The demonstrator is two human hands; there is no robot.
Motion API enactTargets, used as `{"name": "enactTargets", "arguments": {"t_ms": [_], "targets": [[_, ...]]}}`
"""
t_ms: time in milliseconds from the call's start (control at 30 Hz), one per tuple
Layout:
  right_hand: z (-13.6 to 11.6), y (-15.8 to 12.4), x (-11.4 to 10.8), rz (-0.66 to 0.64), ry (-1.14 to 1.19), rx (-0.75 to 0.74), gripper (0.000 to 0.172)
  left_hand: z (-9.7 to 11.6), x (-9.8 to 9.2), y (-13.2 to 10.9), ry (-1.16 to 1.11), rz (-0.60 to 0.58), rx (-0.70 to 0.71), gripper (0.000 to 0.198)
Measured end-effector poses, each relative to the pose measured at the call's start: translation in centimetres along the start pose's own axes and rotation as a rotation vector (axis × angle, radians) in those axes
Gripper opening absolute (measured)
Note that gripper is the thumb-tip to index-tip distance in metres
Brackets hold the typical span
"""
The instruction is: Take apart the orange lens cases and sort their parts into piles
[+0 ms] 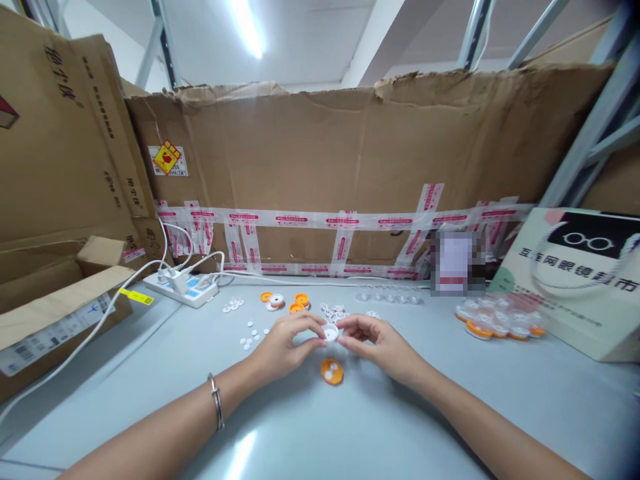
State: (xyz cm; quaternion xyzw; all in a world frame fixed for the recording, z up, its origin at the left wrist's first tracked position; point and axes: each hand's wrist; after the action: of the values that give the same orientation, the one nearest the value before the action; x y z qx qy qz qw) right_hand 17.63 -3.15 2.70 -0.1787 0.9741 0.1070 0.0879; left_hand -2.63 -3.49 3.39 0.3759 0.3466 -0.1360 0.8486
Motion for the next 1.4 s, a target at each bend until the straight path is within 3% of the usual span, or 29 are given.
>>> {"name": "enactTargets", "arguments": {"t_ms": [167,333,567,667,767,833,1000,1067,1233,1400], "targets": [[0.1,0.1,-0.5,0.055,0.005,0.029,0.028,-3.1,-1.8,0.5,0.153,0.211,-0.163,0.005],[0.0,0.0,-0.2,0.033,-0.031,0.032,0.028,-5.2,-1.9,0.6,0.241,0.192,-0.271,0.005],[0.0,0.1,0.1,0.015,-0.059,0.033,0.028,-5.1,-0.8,0.8,0.235,0.104,-0.285,0.008],[0.2,0.1,0.0,0.014,-0.068,0.033,0.027,-4.6,-1.0,0.8,0.189,0.129,-0.319,0.016],[0.5,0.0,-0.1,-0.002,-0.086,0.052,0.026,-3.5,-1.3,0.7,0.173,0.190,-0.263,0.017],[0.6,-0.2,-0.1,-0.058,-0.124,0.059,0.026,-2.3,-1.4,0.5,0.175,0.134,-0.161,0.016],[0.0,-0.8,0.4,-0.283,-0.286,-0.012,0.042,0.9,-0.8,0.0,0.101,-0.330,0.082,0.013],[-0.3,-0.9,0.7,-0.322,-0.331,-0.031,0.040,1.5,-0.5,-0.2,0.107,-0.420,0.092,0.012],[-0.3,-0.8,1.2,-0.289,-0.385,-0.026,0.020,1.1,0.5,-0.3,0.163,-0.410,0.063,0.010],[-0.2,-0.7,1.4,-0.275,-0.379,-0.026,0.017,1.1,0.6,-0.2,0.154,-0.334,0.040,0.009]]}}
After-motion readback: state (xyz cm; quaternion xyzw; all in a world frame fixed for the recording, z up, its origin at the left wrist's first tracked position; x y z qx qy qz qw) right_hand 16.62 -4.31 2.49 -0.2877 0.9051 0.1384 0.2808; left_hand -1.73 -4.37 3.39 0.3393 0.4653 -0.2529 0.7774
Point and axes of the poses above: each hand's wrist, its own y-axis towards the middle knuckle, its own x-axis out of the palm, z = x × y, and after that the axes turned 10 degrees about y, right-handed
